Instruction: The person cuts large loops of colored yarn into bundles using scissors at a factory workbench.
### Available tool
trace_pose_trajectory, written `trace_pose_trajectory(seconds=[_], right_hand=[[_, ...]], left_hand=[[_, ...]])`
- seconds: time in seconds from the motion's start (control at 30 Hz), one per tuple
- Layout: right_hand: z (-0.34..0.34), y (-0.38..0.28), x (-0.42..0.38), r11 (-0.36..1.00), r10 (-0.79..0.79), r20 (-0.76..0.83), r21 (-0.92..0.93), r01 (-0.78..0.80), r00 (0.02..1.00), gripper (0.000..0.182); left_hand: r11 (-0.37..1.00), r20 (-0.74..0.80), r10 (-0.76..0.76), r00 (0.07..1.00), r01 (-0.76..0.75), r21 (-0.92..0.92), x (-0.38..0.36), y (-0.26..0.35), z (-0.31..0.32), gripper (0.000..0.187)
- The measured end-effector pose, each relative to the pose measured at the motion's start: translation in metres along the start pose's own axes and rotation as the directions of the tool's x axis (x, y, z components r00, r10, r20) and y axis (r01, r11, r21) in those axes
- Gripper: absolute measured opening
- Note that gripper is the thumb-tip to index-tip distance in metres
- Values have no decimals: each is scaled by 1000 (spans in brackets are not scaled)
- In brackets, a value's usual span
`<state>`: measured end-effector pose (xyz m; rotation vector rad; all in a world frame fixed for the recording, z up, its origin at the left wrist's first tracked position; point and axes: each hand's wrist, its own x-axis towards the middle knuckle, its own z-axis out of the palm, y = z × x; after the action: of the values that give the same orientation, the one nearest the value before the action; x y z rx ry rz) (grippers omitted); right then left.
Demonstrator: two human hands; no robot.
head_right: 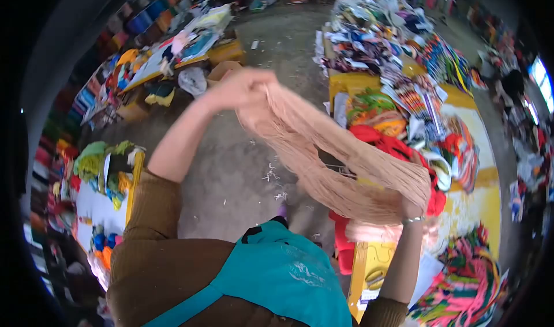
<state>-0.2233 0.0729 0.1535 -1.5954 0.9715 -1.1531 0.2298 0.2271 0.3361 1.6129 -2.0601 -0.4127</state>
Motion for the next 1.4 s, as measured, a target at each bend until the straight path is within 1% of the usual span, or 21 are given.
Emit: trace_pose_trajectory(seconds=[0.1,0.3,0.37,0.47,0.6,0.63,0.7,0.77,0.9,0.97,1.0,1.03,1.1,1.13,1.17,1.2,1.23,1.27,1.3,1.37,1.4], right_hand=[[36,-49,25,976,-152,100,-142,166,983,39],[204,-116,50,675,-460,444,-388,627,769,58],[272,-141,41,434,-554,557,-442,785,619,53],[364,-134,12,245,-500,668,-502,830,551,46],[468,-151,-36,-363,-154,877,-478,800,455,55],[482,-193,-51,103,-44,849,-520,848,526,53],[507,-195,-55,71,-223,849,-477,876,480,53],[523,-217,-52,78,-294,840,-454,887,456,55],[548,-243,-18,269,-508,753,-322,908,418,56],[558,-227,13,261,-505,755,-327,908,417,56],[563,-219,28,257,-504,757,-330,908,417,56],[567,-193,54,293,-492,752,-332,897,439,55],[585,-164,90,290,-216,846,-421,860,487,53],[597,-161,101,227,69,868,-493,840,491,52],[597,-85,121,250,-376,864,-252,935,334,52],[623,-45,136,311,-389,843,-260,914,372,53],[654,-44,133,595,-384,795,-175,784,469,53],[686,-44,128,830,-374,738,-4,557,562,53],[718,-47,124,929,-360,672,192,317,647,52],[788,-51,107,802,-176,790,461,-380,587,49],[821,-49,106,824,-167,834,411,-389,526,48]], left_hand=[[968,-212,-136,968,176,180,-62,-54,66,20],[866,-418,-462,783,499,-22,-157,-156,222,21],[791,87,-611,787,600,122,-182,-158,243,19],[948,640,-241,730,318,-5,-198,-143,265,21],[645,221,-41,974,195,-739,-182,-106,215,29],[738,297,-175,939,325,-592,-178,-112,199,28],[789,336,-324,884,448,-419,-188,-137,168,27],[787,-97,-528,844,443,-429,-209,-171,146,27],[797,-793,-562,235,411,-443,-250,-248,108,33],[801,-847,-485,219,499,-330,-289,-295,91,48],[680,-742,-604,290,-297,-670,-322,-323,91,53],[1,-668,-596,446,-831,-556,-359,-346,87,59],[285,-549,-818,171,-709,-645,-409,-335,14,72],[584,-654,-737,171,-324,-744,-421,-341,2,75],[691,-695,-700,165,-91,-717,-421,-345,-16,77],[751,-734,-660,159,167,-639,-422,-348,-34,80],[752,-771,-619,151,398,-526,-422,-351,-53,82],[643,-650,-760,25,-120,-756,-412,-375,-61,85],[664,-686,-724,-72,193,-722,-403,-386,-78,85],[599,-841,-486,237,791,-123,-373,-413,-102,79],[773,-741,-624,247,54,-632,-344,-416,-119,78]])
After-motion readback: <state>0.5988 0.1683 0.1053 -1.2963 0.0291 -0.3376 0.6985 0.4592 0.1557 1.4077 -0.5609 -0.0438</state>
